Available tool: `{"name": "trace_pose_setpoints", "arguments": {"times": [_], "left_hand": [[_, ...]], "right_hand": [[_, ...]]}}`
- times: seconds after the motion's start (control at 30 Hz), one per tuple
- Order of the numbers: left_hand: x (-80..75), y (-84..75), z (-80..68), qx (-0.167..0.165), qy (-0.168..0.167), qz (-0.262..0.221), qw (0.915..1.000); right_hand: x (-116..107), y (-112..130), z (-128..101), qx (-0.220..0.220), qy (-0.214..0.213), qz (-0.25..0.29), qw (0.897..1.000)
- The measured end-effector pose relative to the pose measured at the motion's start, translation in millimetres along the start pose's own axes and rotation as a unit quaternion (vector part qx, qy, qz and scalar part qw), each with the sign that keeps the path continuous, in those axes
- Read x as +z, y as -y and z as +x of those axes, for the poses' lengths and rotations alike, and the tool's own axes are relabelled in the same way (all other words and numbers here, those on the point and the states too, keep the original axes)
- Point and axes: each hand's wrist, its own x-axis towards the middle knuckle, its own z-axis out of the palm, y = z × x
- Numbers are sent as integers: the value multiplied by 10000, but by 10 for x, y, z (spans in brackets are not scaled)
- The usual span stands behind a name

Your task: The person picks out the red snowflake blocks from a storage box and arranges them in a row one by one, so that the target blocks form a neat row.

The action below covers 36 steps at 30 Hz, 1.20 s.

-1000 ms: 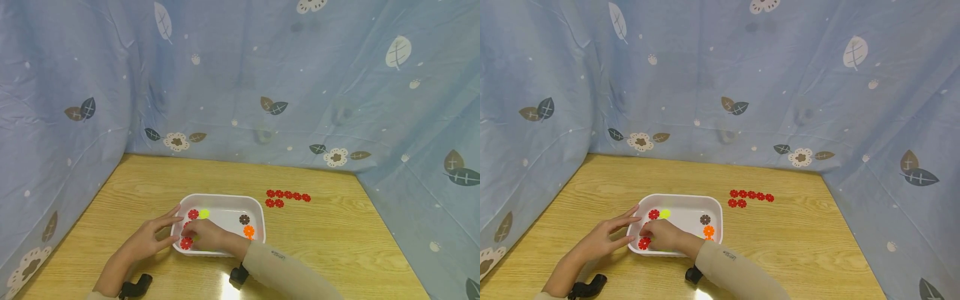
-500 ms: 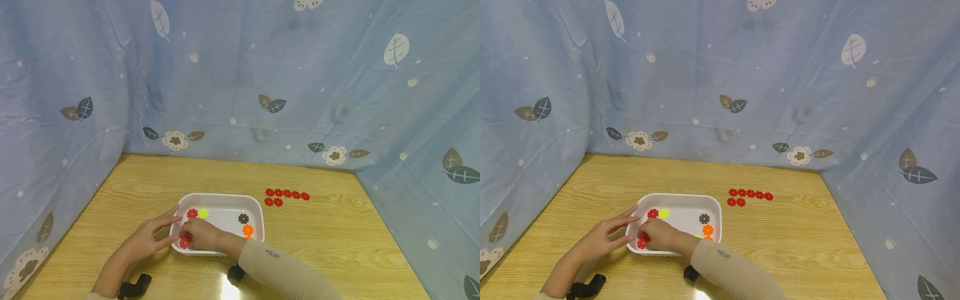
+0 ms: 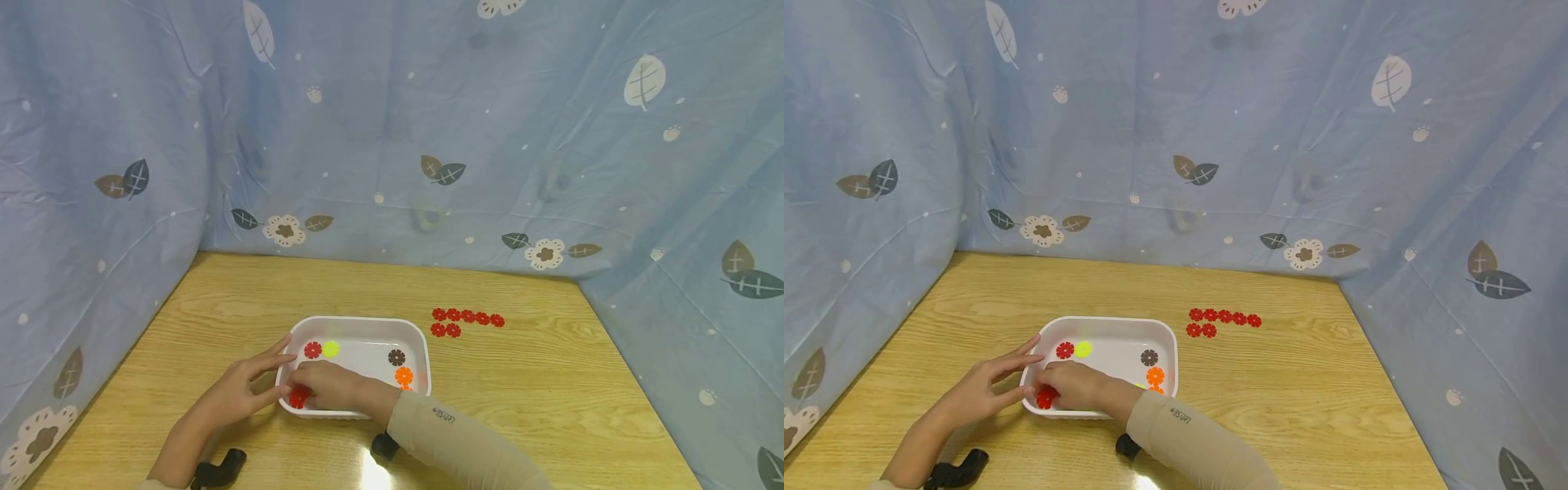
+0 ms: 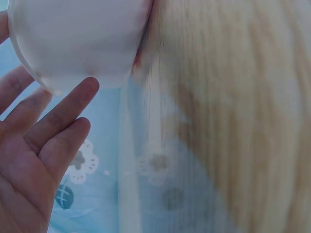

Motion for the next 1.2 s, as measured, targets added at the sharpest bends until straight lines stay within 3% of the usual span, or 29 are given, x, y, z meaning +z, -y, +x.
{"name": "trace_pose_setpoints", "arguments": {"times": [0.4,0.6,0.93,1.2], "left_hand": [[2,24,4,194,16,-153,9997],[13,30,1,104,-26,-174,9998],[18,50,1,22,-23,-147,9999],[9,34,16,75,-89,26,9999]], "right_hand": [[-30,-7,-35,-22,54,277,9996],[-84,-30,-114,342,173,1052,9937],[-260,-249,-362,828,-360,2319,9685],[-422,-435,-661,1353,-988,3416,9248]]}}
